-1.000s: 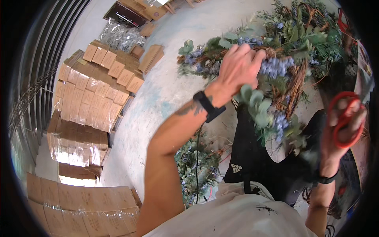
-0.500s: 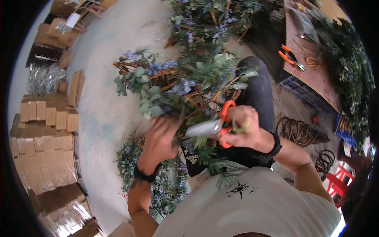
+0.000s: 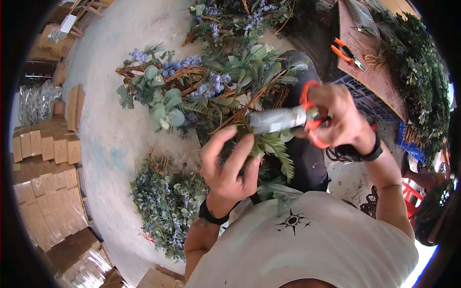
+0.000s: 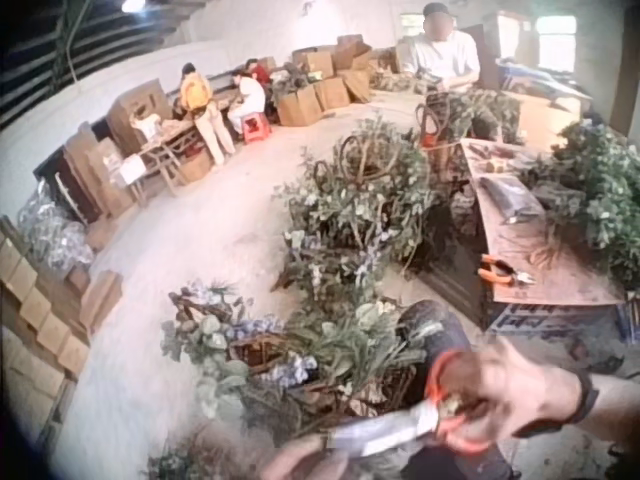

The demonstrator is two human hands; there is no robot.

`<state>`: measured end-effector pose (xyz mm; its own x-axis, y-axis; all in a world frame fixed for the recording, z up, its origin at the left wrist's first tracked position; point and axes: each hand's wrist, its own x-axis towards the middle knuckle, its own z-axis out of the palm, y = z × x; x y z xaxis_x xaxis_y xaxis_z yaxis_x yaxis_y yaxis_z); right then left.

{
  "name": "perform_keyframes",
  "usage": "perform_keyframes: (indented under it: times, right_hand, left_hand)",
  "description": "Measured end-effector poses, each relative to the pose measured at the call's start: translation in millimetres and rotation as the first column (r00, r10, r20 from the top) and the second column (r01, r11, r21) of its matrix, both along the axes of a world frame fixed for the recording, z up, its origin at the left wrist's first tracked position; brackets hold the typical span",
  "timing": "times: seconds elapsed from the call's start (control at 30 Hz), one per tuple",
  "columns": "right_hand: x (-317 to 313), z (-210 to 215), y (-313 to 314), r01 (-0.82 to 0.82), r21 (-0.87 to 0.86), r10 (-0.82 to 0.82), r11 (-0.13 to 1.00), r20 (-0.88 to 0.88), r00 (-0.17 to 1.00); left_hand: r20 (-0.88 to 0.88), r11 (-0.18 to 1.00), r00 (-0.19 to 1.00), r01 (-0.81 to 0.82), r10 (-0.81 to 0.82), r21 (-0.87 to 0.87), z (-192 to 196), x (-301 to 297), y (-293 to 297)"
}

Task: The person is assembling decorative greenery and floral arrangements using vine bases, faux leaves, and pine cones.

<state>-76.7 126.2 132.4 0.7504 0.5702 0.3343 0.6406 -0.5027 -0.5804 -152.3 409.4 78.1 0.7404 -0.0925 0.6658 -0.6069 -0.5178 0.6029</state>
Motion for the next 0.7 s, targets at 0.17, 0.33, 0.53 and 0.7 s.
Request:
perform_keyframes:
  times: [0.17, 0.33, 0.53, 0.7]
  right_hand:
    - [34.0, 13.2, -7.1, 0.033, 0.077, -0.037, 0.996, 0.052, 0.998]
    - [56.7, 45.9, -3.4, 0.036, -0.302, 0.070, 0.953, 0.333, 0.940]
    - [44.9, 36.5, 8.7, -0.134, -0.530, 0.286, 0.837, 0.217, 0.933]
    - [52.4, 46.5, 2.9, -0.174, -0.528, 0.341, 0.831, 0.237, 0.910]
  left_hand:
    - [-0.031, 0.998, 0.999, 0.040, -0.039, 0.039, 0.8, 0.4, 2.1]
    - [0.031, 0.996, 0.999, 0.030, -0.033, 0.078, 0.8, -0.7, -1.1]
    - [0.018, 0.994, 0.996, 0.092, -0.093, 0.058, -6.0, -2.7, 2.2]
    - [0.005, 0.993, 0.995, 0.100, -0.101, 0.061, -8.1, -3.1, 2.8]
